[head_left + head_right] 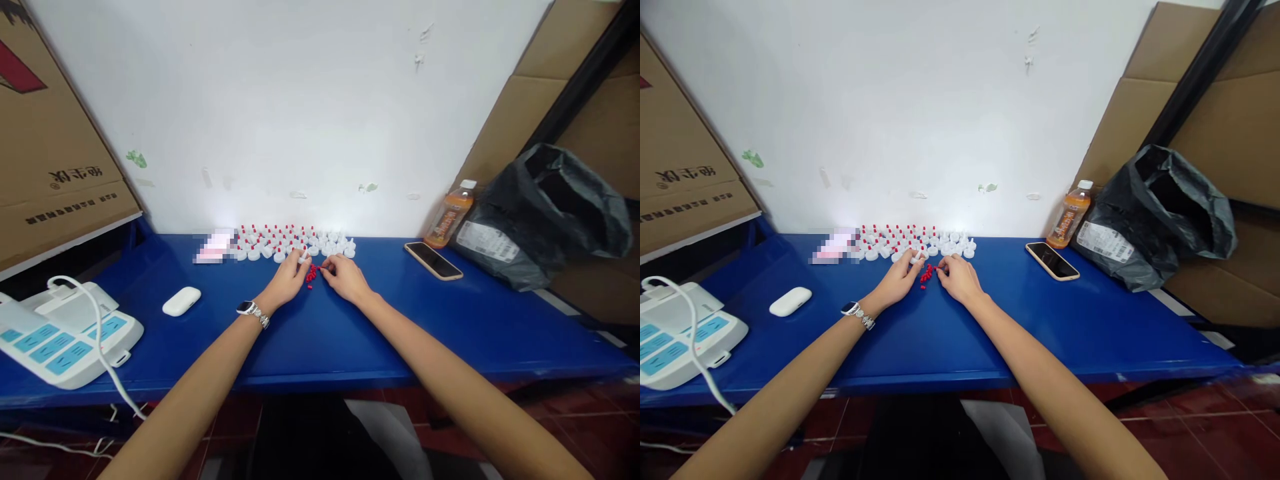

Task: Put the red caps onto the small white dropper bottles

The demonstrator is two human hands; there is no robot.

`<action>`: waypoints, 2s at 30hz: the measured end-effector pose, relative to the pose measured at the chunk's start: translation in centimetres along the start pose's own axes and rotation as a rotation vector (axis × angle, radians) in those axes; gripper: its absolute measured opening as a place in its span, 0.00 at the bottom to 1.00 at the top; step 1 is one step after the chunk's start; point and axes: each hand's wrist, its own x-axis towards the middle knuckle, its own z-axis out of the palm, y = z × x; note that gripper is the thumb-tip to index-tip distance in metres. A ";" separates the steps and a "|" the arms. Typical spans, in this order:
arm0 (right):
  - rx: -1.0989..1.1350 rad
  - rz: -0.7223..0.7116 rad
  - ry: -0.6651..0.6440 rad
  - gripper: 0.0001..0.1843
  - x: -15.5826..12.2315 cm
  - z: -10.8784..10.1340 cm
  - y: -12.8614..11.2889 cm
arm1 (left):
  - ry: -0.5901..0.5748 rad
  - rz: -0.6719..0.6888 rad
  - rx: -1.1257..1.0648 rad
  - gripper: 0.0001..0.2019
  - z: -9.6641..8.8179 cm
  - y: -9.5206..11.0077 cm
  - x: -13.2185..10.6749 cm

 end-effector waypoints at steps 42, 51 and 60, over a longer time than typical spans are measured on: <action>0.843 0.064 0.199 0.23 0.1 0.4 -2.8 | -0.002 0.224 0.219 0.20 0.0 0.5 -0.4; 0.699 0.093 0.263 0.20 1.0 -0.5 -0.9 | 0.093 0.021 0.048 0.14 -2.1 -0.2 0.6; 0.225 0.073 0.242 0.08 1.4 -0.6 1.8 | 0.061 0.019 0.030 0.08 -2.9 -1.8 0.7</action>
